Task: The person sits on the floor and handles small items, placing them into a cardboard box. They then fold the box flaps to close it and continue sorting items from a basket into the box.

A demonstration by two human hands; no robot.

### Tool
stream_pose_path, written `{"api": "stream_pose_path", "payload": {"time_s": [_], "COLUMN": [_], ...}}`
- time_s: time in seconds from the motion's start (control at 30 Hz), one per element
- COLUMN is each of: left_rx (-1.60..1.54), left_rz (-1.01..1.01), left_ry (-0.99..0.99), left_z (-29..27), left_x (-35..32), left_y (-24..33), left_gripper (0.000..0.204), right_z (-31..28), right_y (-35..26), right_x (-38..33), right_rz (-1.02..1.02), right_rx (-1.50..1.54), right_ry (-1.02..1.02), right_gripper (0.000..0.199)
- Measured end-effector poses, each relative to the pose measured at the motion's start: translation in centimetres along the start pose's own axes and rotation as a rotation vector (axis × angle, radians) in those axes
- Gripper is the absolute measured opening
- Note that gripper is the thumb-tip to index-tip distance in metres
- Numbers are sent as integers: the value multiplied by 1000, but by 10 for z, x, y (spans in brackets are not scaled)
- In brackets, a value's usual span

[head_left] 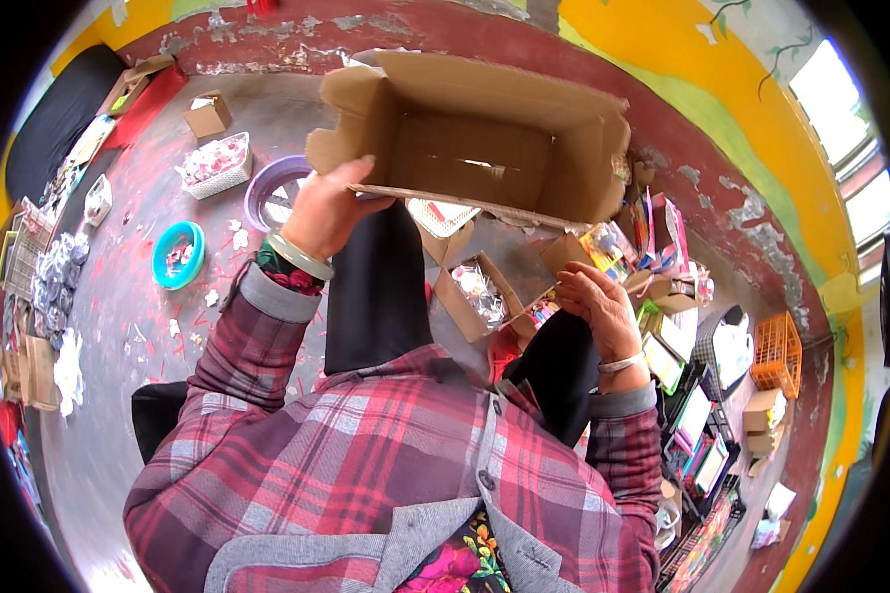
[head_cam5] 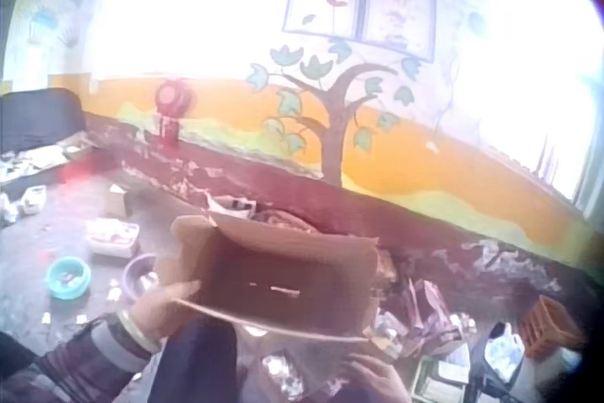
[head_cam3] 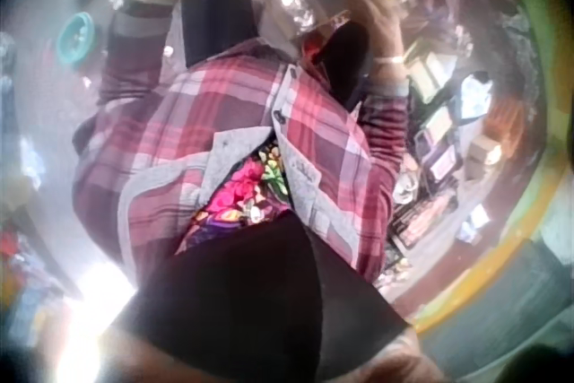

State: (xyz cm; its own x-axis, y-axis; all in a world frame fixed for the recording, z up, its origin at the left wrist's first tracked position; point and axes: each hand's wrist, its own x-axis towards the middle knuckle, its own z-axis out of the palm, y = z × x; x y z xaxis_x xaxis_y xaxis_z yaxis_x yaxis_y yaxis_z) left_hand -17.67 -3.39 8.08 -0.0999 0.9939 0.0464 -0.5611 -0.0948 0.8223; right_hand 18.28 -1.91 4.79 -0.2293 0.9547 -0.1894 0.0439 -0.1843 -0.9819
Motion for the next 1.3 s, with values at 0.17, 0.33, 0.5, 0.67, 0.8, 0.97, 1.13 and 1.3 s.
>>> {"api": "stream_pose_path", "payload": {"time_s": [0.17,0.33,0.5,0.67,0.8,0.97,1.13,1.3], "left_rx": [194,319,323,188,-79,166,679,1085], "left_rz": [43,128,-118,-283,-402,-181,-441,-773], "left_ry": [-17,-23,255,468,668,990,996,643], "left_z": [5,-1,-34,-92,-170,-221,-245,-251], "left_x": [5,0,-4,-2,29,66,56,47], "left_y": [-20,-36,-39,-41,-86,-200,-290,-311], "left_gripper": [39,41,29,28,33,83,82,54], "right_z": [-3,15,37,91,128,172,177,178], "right_y": [-5,-42,-20,53,176,264,326,292], "right_x": [25,44,103,153,201,170,161,145], "right_rz": [-106,-114,22,136,293,142,444,254], "right_rx": [318,108,-133,78,-155,-654,-687,-637], "right_ry": [56,-239,-228,-418,-240,57,50,169], "right_gripper": [55,62,43,44,36,32,22,26]}}
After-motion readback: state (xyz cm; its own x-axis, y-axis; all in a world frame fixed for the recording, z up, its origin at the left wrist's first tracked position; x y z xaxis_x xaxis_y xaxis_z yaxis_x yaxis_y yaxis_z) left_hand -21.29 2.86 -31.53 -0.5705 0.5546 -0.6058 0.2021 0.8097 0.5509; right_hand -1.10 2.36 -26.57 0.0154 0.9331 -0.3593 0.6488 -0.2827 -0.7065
